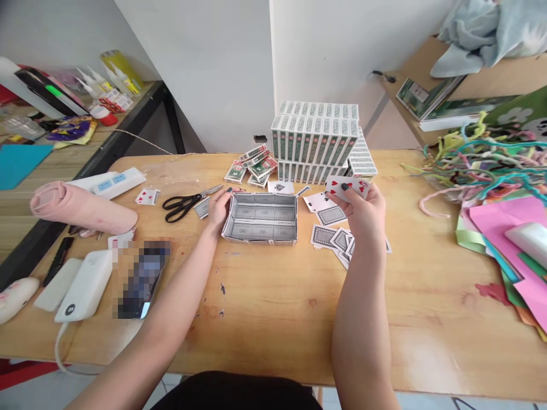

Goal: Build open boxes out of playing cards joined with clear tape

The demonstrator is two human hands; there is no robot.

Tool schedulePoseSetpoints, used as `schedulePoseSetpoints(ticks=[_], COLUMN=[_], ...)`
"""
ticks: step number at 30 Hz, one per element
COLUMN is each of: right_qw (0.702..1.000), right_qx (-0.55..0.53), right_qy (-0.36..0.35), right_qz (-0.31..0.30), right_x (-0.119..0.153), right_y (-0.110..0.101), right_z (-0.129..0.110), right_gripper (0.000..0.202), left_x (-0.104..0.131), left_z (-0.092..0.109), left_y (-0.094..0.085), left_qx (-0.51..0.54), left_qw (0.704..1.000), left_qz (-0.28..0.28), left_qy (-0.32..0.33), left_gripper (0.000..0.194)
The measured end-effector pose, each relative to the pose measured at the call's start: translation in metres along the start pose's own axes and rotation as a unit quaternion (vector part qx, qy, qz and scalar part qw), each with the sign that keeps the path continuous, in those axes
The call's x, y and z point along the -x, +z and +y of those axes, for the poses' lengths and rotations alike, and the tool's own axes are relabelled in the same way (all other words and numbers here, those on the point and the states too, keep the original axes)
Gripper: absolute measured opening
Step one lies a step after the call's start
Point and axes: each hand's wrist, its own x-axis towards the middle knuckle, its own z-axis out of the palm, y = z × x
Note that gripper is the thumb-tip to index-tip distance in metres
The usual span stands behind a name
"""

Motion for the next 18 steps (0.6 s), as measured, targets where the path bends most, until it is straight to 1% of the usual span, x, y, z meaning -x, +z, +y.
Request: schedulePoseSetpoints(ticks=[2,3,5,6,7,8,10,12,13,14,15,16,17,18], right_qw=[1.0,1.0,1.0,1.0,1.0,1.0,0.999,0.999,0.999,0.998,0.998,0.998,0.998,0.997], right_qx=[0.006,0.007,0.011,0.012,0.015,0.017,0.025,0.034,0.04,0.047,0.052,0.057,0.061,0.065], right_qy=[0.007,0.008,0.008,0.009,0.011,0.013,0.017,0.019,0.021,0.024,0.028,0.03,0.032,0.032], right_qz=[-0.001,-0.003,-0.007,-0.009,-0.01,-0.011,-0.013,-0.015,-0.016,-0.017,-0.017,-0.016,-0.014,-0.013], right_x=[0.0,0.0,-0.001,-0.001,0.0,0.0,0.001,0.002,0.002,0.002,0.002,0.002,0.002,0.001], right_y=[-0.001,-0.002,-0.004,-0.004,-0.005,-0.006,-0.006,-0.006,-0.006,-0.005,-0.005,-0.005,-0.005,-0.006], right_z=[0.001,0.001,0.001,0.001,0.0,0.0,-0.001,-0.002,-0.002,-0.002,-0.002,-0.002,-0.001,-0.001], right_gripper=[0.025,0.026,0.025,0.024,0.024,0.023,0.022,0.021,0.021,0.022,0.022,0.022,0.022,0.023], left_x=[0.01,0.018,0.038,0.049,0.061,0.071,0.089,0.101,0.105,0.109,0.114,0.118,0.123,0.128], left_z=[0.009,0.016,0.034,0.045,0.057,0.068,0.089,0.104,0.108,0.11,0.11,0.108,0.105,0.1], left_y=[-0.005,-0.011,-0.029,-0.041,-0.055,-0.071,-0.103,-0.134,-0.148,-0.16,-0.171,-0.181,-0.189,-0.197], left_qx=[-0.025,-0.041,-0.087,-0.179,-0.265,-0.34,-0.473,-0.592,-0.641,-0.686,-0.708,-0.713,-0.71,-0.701], left_qw=[0.999,0.999,0.995,0.981,0.96,0.936,0.871,0.791,0.748,0.692,0.642,0.605,0.588,0.587], left_qz=[0.019,0.028,0.05,0.063,0.076,0.087,0.132,0.147,0.135,0.138,0.155,0.165,0.157,0.14], left_qy=[0.012,0.019,0.029,0.038,0.045,0.043,0.024,-0.045,-0.107,-0.181,-0.251,-0.314,-0.354,-0.379], left_gripper=[0.027,0.025,0.028,0.033,0.036,0.037,0.037,0.042,0.048,0.054,0.062,0.066,0.065,0.062])
